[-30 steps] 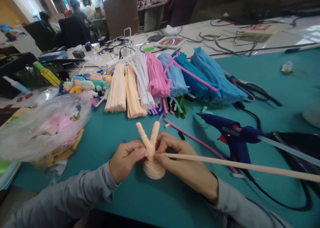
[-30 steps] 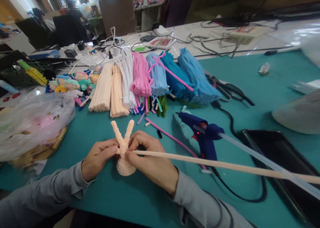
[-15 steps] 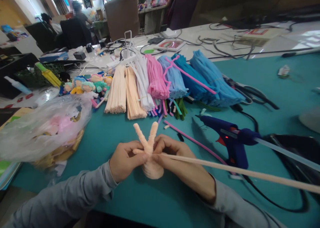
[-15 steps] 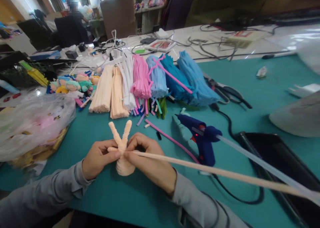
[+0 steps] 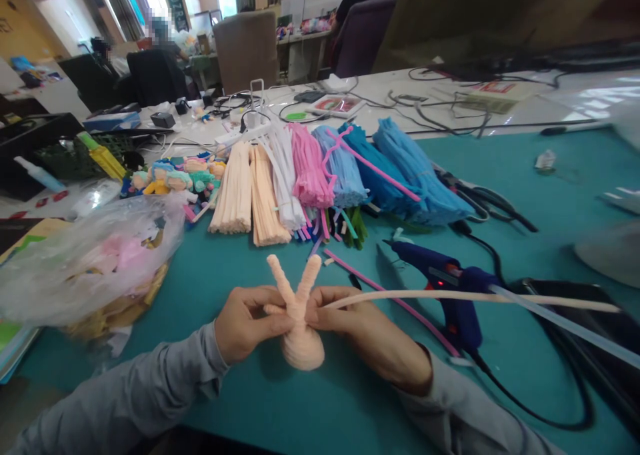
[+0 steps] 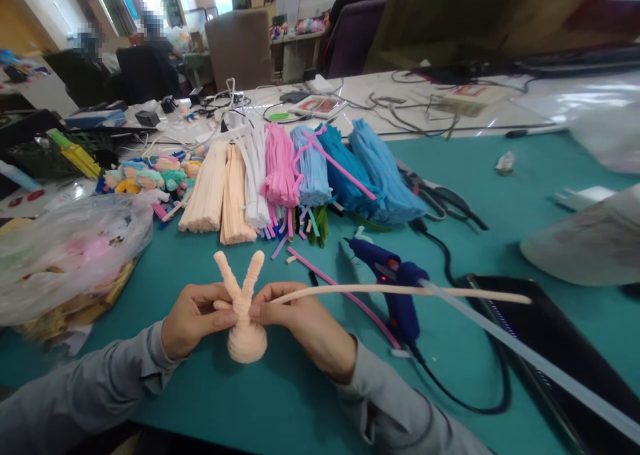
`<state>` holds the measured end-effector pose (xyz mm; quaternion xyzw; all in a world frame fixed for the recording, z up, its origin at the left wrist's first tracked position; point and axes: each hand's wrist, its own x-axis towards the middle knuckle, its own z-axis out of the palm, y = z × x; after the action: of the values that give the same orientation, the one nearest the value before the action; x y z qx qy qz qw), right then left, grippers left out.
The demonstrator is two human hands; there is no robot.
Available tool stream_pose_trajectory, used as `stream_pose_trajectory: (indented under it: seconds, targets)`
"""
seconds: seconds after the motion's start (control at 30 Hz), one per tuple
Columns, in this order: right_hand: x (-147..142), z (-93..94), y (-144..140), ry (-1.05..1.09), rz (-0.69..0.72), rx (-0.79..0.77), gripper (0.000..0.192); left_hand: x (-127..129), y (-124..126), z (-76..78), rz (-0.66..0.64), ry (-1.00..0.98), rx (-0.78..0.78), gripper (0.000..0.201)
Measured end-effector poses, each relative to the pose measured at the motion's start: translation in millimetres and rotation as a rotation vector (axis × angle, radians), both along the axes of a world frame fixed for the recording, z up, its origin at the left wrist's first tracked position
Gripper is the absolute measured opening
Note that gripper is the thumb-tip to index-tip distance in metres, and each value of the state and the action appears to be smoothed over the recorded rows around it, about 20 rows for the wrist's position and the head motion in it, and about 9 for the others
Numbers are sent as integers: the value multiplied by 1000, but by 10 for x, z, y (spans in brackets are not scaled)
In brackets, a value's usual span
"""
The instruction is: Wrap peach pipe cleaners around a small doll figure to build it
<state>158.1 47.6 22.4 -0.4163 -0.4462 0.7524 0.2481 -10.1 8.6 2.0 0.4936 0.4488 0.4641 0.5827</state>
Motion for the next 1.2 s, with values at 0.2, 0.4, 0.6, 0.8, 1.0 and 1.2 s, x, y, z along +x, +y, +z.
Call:
stream_pose_trajectory:
  seconds: [0.2,0.4,0.6,0.8,1.0,1.2]
  targets:
    - [1,-13,2,-31,3,31,23,-23,49,-13,-55,-31,-72,33]
    - [-14,-36,-18,-67,-31,75,23,-23,57,-33,-60,-74,-83,34]
    - [5,-45,-8,0,-3,10,22,-16,57,-31,-77,-106,-106,33]
    - [41,-41,14,180,83,-151,22,-27,43,-59,-200,-304,-98,30]
    - [25,-115,5,285,148,-229,26,-31,26,-83,-225,-373,-156,30]
    - [-8,-163,-48,262,134,-206,35,-22,10,-74,-225,-434,-227,30]
